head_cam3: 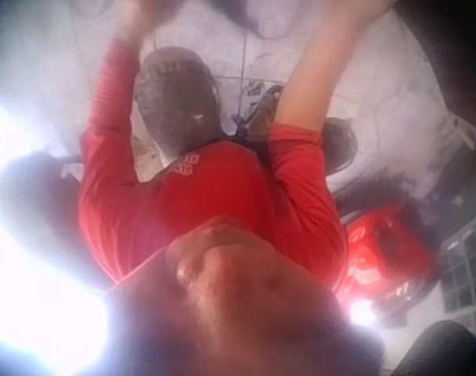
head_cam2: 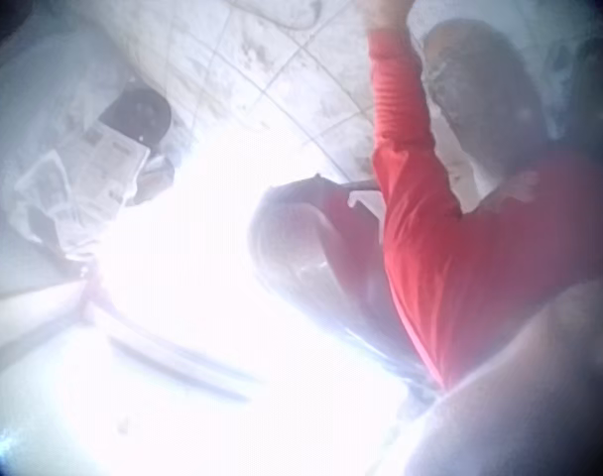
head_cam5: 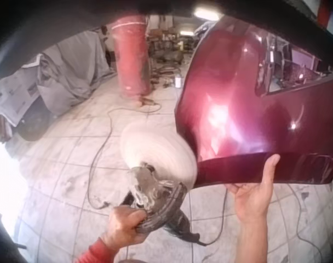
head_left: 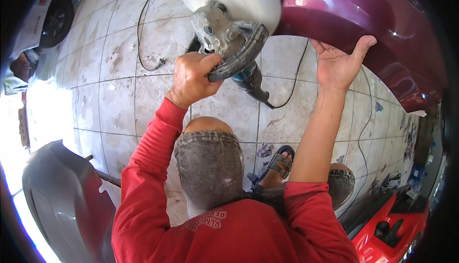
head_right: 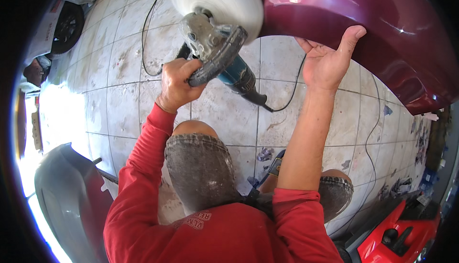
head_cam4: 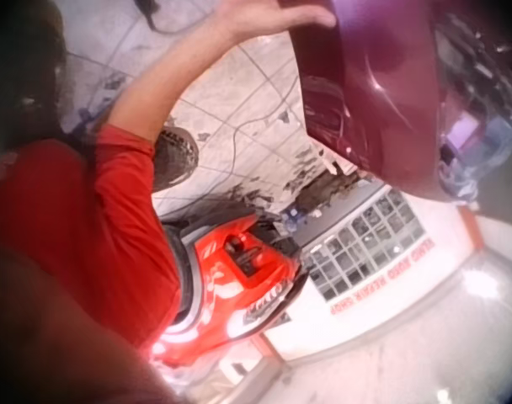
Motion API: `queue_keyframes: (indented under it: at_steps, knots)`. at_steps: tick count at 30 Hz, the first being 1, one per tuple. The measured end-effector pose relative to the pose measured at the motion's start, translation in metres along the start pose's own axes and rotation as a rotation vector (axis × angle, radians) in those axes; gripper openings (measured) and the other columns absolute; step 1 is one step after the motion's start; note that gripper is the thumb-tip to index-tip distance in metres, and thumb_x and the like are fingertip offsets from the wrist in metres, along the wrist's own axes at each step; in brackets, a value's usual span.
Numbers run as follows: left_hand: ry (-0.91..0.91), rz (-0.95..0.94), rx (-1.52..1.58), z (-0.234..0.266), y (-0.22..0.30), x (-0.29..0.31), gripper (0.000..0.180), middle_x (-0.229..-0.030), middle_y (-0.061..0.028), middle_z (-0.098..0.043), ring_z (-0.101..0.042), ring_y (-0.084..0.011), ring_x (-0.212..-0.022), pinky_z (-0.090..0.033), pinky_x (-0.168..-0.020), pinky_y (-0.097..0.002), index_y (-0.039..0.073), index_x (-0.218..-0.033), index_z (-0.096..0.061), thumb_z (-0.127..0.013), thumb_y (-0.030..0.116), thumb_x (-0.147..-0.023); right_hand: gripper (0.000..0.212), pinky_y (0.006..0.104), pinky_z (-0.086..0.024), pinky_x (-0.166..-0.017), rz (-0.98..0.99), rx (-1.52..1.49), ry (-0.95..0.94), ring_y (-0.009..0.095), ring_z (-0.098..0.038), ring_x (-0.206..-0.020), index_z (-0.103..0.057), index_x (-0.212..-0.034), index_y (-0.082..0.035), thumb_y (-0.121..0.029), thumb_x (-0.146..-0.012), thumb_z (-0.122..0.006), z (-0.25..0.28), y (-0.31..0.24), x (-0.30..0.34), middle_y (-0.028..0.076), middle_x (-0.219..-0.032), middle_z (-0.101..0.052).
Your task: The person walks through a cluttered auto body workshop and begins polishing a detached maroon car bumper using a handheld rotary polisher with a white buffing pad. They move the tool across the bumper surface in overlapping passes, focusing on the front and side areas.
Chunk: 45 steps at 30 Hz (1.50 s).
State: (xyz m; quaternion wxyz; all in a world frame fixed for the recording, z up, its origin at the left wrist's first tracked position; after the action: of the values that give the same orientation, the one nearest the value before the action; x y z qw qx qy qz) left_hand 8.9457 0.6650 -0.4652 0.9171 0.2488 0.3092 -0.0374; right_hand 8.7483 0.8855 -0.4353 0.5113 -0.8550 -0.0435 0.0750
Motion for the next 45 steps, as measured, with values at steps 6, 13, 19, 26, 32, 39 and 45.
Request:
queue_keyframes:
  at_steps: [6, 13, 19, 26, 32, 39, 45]
  knots:
    - [-0.009, -0.004, -0.031, 0.003, 0.002, -0.008, 0.024, -0.066, -0.0072, -0.063, -0.06, -0.031, -0.059, -0.048, -0.056, -0.041, 0.011, -0.083, -0.064, -0.079, 0.011, -0.064, 0.093, 0.0603, -0.053, -0.103, 0.005, -0.001, -0.015, 0.041, -0.065, -0.117, -0.034, -0.152, -0.007, -0.079, -0.094, -0.045, 0.0, 0.001, 0.003, 0.018, -0.14, -0.057]
    - [-0.021, -0.017, 0.027, -0.012, 0.009, 0.01, 0.025, -0.069, -0.0081, -0.065, -0.062, -0.0318, -0.059, -0.049, -0.057, -0.0409, 0.009, -0.084, -0.065, -0.078, 0.009, -0.064, 0.09, 0.0582, -0.053, -0.103, 0.003, -0.021, 0.001, 0.038, -0.065, -0.117, -0.036, -0.15, -0.004, -0.077, -0.097, -0.044, 0.002, -0.002, 0.0, 0.017, -0.14, -0.057]
    - [-0.08, -0.015, 0.083, -0.021, 0.015, 0.018, 0.024, -0.066, -0.0084, -0.063, -0.061, -0.0313, -0.058, -0.049, -0.057, -0.0402, 0.009, -0.083, -0.065, -0.077, 0.008, -0.062, 0.087, 0.0576, -0.054, -0.103, 0.009, -0.046, 0.038, 0.037, -0.065, -0.117, -0.037, -0.149, -0.005, -0.075, -0.098, -0.044, 0.005, -0.004, 0.0, 0.016, -0.139, -0.058]
    - [-0.02, -0.039, 0.04, -0.009, 0.007, -0.005, 0.025, -0.066, -0.0089, -0.062, -0.06, -0.0321, -0.058, -0.048, -0.056, -0.0411, 0.009, -0.082, -0.064, -0.078, 0.008, -0.062, 0.083, 0.0567, -0.056, -0.098, -0.019, -0.074, 0.104, 0.036, -0.066, -0.114, -0.037, -0.149, -0.01, -0.075, -0.098, -0.045, 0.013, 0.003, 0.004, 0.014, -0.137, -0.059]
    - [-0.024, -0.013, 0.008, 0.001, -0.003, -0.025, 0.023, -0.065, -0.0083, -0.062, -0.06, -0.0327, -0.058, -0.048, -0.055, -0.0414, 0.009, -0.082, -0.064, -0.08, 0.011, -0.066, 0.085, 0.0557, -0.057, -0.096, -0.024, -0.045, 0.013, 0.036, -0.067, -0.114, -0.038, -0.149, -0.012, -0.077, -0.096, -0.048, 0.01, 0.004, 0.004, 0.014, -0.136, -0.06]
    - [-0.037, -0.025, 0.018, 0.0, 0.005, -0.005, 0.022, -0.064, -0.0086, -0.062, -0.061, -0.0314, -0.056, -0.048, -0.055, -0.0411, 0.009, -0.082, -0.065, -0.078, 0.01, -0.065, 0.087, 0.0571, -0.055, -0.099, -0.043, -0.084, 0.073, 0.036, -0.065, -0.117, -0.037, -0.15, -0.012, -0.077, -0.094, -0.05, 0.006, 0.008, 0.004, 0.016, -0.139, -0.058]
    - [-0.109, -0.038, 0.054, -0.005, 0.006, -0.002, 0.024, -0.062, -0.0077, -0.061, -0.061, -0.0303, -0.056, -0.048, -0.053, -0.0414, 0.01, -0.083, -0.066, -0.078, 0.011, -0.062, 0.086, 0.056, -0.055, -0.099, -0.035, -0.119, 0.094, 0.035, -0.063, -0.121, -0.04, -0.151, -0.012, -0.076, -0.095, -0.051, 0.015, 0.007, 0.0, 0.013, -0.143, -0.057]
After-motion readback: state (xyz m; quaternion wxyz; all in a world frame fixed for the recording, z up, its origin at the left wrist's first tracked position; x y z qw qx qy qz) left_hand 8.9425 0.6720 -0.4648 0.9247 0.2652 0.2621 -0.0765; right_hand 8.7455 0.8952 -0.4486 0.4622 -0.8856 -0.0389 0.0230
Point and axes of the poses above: each hand's wrist, its own x-axis away from the middle knuckle, its own z-axis out of the back of the hand, y = z × x, the point moved 7 cm from there along -x, towards the middle knuckle
